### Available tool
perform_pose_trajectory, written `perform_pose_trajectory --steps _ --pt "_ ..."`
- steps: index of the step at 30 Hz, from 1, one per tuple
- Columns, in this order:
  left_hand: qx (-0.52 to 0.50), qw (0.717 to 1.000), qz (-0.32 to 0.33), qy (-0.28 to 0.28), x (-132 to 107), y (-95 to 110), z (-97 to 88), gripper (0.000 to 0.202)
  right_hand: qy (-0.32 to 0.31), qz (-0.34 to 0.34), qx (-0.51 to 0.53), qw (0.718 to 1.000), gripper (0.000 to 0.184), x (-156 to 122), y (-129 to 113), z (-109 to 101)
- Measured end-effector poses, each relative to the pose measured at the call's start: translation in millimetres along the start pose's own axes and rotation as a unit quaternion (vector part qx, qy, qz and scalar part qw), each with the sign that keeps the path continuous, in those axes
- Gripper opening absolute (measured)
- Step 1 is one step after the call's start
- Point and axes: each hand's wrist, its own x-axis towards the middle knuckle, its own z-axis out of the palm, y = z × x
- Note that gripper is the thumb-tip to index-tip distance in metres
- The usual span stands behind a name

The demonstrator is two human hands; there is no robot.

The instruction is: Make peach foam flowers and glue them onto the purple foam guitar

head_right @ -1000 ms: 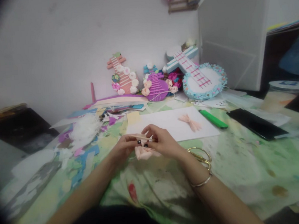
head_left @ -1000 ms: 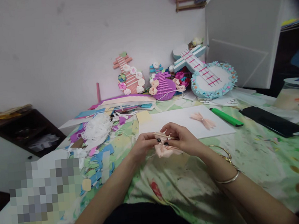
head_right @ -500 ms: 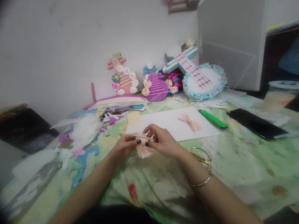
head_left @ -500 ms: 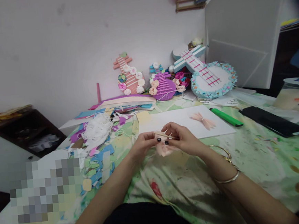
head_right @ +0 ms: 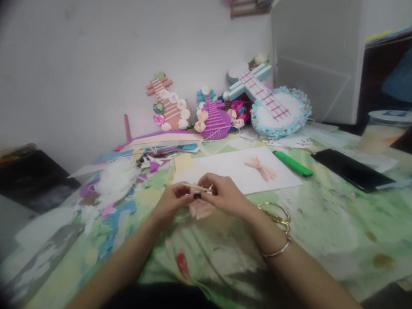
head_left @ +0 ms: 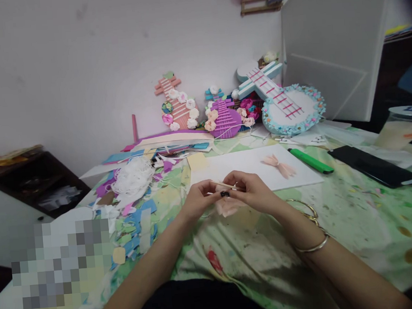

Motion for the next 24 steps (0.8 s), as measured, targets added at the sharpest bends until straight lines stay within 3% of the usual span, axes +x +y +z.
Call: perform_pose_trajectory --steps 4,9,14,18,24 --pt "0.029 1.0 -0.003 0.004 0.3 -1.4 1.8 0.031 0.002 0.008 -0.001 1.0 0.008 2.7 5.0 1.1" --pt "0.027 1.0 -0.001 0.004 0.9 -5.7 -0.6 0.032 0.012 0.006 -0.028 1.0 0.011 3.5 8.0 1.8" --pt "0.003 0.999 0.033 0.015 1.1 -3.7 0.4 0.03 0.005 -0.03 -0.09 0.995 0.02 1.4 3.9 -0.2" --pt "-0.014 0.998 0.056 0.03 0.3 -1.1 1.7 0.029 0.034 -0.064 -0.179 0.981 0.022 -0.1 2.3 -2.8" --pt "-0.017 0.997 0.056 0.041 0.2 -0.7 2.0 0.028 0.043 -0.097 -0.191 0.976 0.023 -1.1 10.6 -0.9"
